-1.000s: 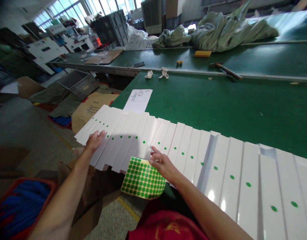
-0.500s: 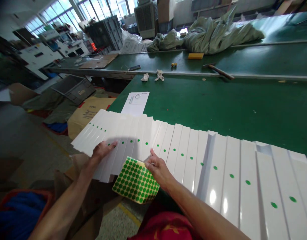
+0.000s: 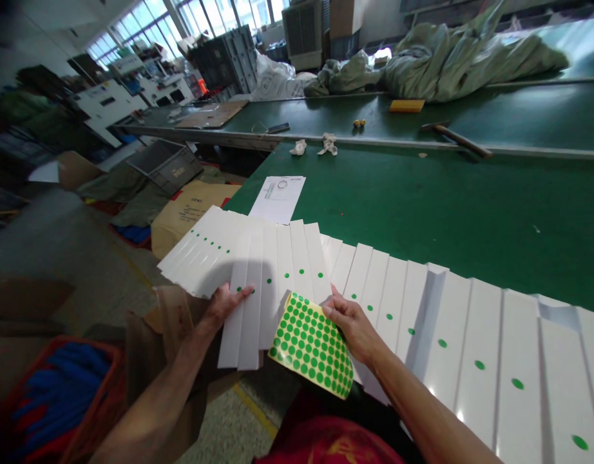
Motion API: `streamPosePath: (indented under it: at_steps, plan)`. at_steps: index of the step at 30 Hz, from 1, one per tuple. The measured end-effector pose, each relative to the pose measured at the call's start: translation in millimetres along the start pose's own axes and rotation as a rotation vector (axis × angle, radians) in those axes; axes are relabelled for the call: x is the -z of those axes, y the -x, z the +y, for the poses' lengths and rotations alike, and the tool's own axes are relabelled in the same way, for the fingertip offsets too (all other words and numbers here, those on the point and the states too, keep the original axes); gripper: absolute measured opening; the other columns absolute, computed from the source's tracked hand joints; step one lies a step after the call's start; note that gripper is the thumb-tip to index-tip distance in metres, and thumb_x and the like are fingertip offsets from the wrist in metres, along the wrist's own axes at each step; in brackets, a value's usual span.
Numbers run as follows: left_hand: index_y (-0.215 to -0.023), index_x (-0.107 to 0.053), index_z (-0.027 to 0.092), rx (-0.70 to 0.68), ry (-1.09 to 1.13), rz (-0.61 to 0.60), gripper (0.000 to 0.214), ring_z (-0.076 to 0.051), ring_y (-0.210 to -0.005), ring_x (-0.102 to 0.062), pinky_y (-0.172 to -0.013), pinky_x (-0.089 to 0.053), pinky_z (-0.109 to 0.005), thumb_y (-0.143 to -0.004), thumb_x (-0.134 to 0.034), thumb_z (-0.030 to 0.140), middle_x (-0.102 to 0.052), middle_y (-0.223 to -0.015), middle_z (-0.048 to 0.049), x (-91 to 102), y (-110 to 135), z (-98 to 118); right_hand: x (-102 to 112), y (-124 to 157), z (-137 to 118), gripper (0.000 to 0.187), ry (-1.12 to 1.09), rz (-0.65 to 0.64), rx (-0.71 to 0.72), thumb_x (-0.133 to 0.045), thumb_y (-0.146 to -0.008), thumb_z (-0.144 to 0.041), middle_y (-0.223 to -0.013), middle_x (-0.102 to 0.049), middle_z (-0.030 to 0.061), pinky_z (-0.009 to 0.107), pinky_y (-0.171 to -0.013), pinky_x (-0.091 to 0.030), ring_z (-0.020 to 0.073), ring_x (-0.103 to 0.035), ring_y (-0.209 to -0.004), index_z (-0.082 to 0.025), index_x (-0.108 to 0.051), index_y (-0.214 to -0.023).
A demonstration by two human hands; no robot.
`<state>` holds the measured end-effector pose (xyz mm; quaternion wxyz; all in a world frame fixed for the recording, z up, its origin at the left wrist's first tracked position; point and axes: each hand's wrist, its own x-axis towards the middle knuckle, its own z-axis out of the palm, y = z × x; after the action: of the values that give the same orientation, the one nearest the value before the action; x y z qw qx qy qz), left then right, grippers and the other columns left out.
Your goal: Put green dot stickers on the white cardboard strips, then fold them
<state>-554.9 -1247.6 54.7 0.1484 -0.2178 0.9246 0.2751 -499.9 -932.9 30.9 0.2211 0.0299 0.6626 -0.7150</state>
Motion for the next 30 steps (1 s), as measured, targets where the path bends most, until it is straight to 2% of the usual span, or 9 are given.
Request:
streamPosePath:
  at_steps: [3, 6, 9, 11, 16, 22, 26, 30]
  plan:
    - [-0.092, -0.065, 0.014, 0.002, 0.058, 0.029, 0.052, -0.030, -0.091, -0.068, -0.071, -0.049, -0.032, -0.069, -0.068, 0.061, -0.072, -0.096, -0.0163, -4.0, 5, 1, 6, 0, 1, 0.038, -0.156, -0.032, 0.009, -0.071, -0.075, -0.053, -0.066, -0.060, 0.0034, 0.044, -0.082, -0.045, 0.0205, -0.058, -0.065, -0.017, -0.062, -0.066]
    - [-0.093, -0.063, 0.012, 0.015, 0.320, 0.033, 0.049, -0.028, -0.083, -0.069, -0.068, -0.051, -0.032, -0.066, -0.075, 0.051, -0.072, -0.089, -0.0151, -3.7, 12, 3, 8, -2, 3, 0.034, -0.231, -0.080, -0.010, -0.075, -0.073, -0.047, -0.064, -0.058, 0.0021, 0.037, -0.069, -0.047, 0.0162, -0.053, -0.060, -0.016, -0.065, -0.067]
    - [-0.104, -0.059, 0.012, -0.001, 0.777, -0.158, 0.054, -0.022, -0.068, -0.068, -0.063, -0.053, -0.031, -0.064, -0.078, 0.043, -0.071, -0.082, -0.0100, 0.7, 20, 5, 9, -4, 6, 0.030, -0.331, -0.095, -0.024, -0.076, -0.075, -0.041, -0.068, -0.057, 0.0026, 0.029, -0.059, -0.044, 0.0149, -0.053, -0.061, -0.015, -0.065, -0.066]
    - [-0.108, -0.057, 0.013, -0.001, 0.952, -0.276, 0.057, -0.020, -0.062, -0.066, -0.060, -0.054, -0.031, -0.062, -0.081, 0.038, -0.070, -0.078, -0.0066, 4.3, 24, 5, 9, -4, 9, 0.027, -0.418, -0.112, -0.035, -0.076, -0.076, -0.037, -0.069, -0.057, 0.0021, 0.026, -0.056, -0.041, 0.0132, -0.053, -0.060, -0.014, -0.064, -0.066]
    - [-0.101, -0.060, 0.014, 0.094, 1.009, -0.355, 0.047, -0.015, -0.051, -0.061, -0.051, -0.053, -0.028, -0.063, -0.081, 0.031, -0.067, -0.065, -0.0017, 5.7, 29, 2, 13, -1, 10, 0.023, -0.514, -0.150, -0.068, -0.074, -0.080, -0.031, -0.062, -0.056, 0.0000, 0.023, -0.053, -0.039, 0.0104, -0.052, -0.054, -0.014, -0.064, -0.069]
    - [-0.114, -0.054, 0.013, 0.080, 1.111, -0.385, 0.069, -0.020, -0.058, -0.066, -0.056, -0.056, -0.033, -0.054, -0.085, 0.024, -0.070, -0.074, -0.0039, -1.9, 35, 1, 10, 6, 4, 0.027, -0.461, -0.111, -0.044, -0.077, -0.077, -0.034, -0.063, -0.056, -0.0001, 0.021, -0.050, -0.039, 0.0097, -0.052, -0.054, -0.013, -0.063, -0.066]
    - [-0.115, -0.054, 0.011, 0.088, 1.124, -0.378, 0.070, -0.020, -0.058, -0.066, -0.057, -0.057, -0.034, -0.054, -0.085, 0.025, -0.071, -0.075, -0.0059, -5.9, 43, 5, 11, 14, 0, 0.029, -0.424, -0.088, -0.030, -0.076, -0.076, -0.037, -0.062, -0.055, -0.0004, 0.022, -0.048, -0.038, 0.0100, -0.051, -0.052, -0.014, -0.062, -0.067]
    - [-0.115, -0.054, 0.011, 0.072, 1.115, -0.396, 0.067, -0.019, -0.055, -0.065, -0.055, -0.056, -0.033, -0.056, -0.083, 0.026, -0.071, -0.076, -0.0066, -14.6, 55, 15, 22, 27, -3, 0.031, -0.335, -0.021, 0.015, -0.075, -0.076, -0.041, -0.065, -0.054, -0.0003, 0.022, -0.049, -0.037, 0.0102, -0.050, -0.054, -0.014, -0.062, -0.066]
